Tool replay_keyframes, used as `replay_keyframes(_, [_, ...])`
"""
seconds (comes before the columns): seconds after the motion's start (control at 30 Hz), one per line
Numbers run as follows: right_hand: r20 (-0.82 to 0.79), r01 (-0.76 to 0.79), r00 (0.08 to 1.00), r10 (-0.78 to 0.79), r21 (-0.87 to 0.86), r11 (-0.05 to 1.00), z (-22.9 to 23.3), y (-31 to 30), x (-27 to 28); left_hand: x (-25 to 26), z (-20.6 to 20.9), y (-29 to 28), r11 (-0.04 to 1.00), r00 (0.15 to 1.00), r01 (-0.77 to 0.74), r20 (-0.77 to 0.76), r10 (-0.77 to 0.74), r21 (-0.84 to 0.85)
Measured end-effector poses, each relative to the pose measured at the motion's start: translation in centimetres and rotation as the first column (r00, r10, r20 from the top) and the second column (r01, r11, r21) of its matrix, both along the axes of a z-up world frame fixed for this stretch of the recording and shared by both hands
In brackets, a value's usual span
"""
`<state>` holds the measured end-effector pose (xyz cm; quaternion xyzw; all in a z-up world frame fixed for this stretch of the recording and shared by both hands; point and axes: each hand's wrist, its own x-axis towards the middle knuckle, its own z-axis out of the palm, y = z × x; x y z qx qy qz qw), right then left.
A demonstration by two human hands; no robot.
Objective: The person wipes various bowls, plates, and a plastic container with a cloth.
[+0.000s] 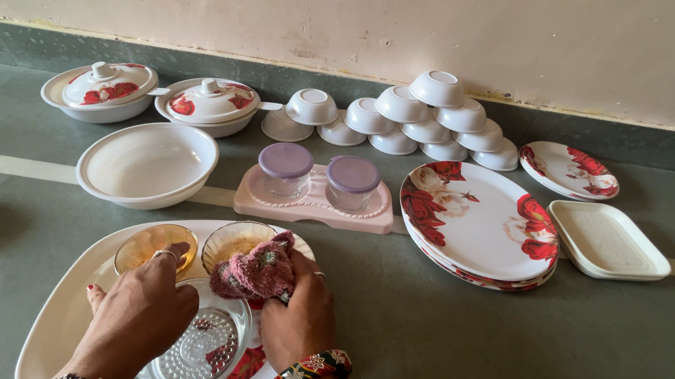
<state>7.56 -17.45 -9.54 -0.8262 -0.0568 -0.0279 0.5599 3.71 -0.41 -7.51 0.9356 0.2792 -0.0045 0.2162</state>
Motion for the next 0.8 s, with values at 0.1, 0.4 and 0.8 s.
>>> replay_keyframes(0.1, [0.107,0.034,0.994,-0.032,-0.019,0.999,-0.4,-0.3,0.3,-0.1,0.6,-0.2,0.999,0.997,-0.023,0.072,0.026,-0.039])
replay_keyframes(0.4, [0.214,0.074,0.975,-0.051,-0.099,0.992,4.5,0.3,-2.5,0.3,2.9,2.2,0.990,0.926,-0.001,0.374,0.056,-0.144])
replay_keyframes(0.8, [0.285,-0.482,0.722,0.630,-0.447,0.754,7.9,14.2,-8.5,-8.7,8.1,15.2,0.787,0.733,-0.341,0.378,0.565,-0.515])
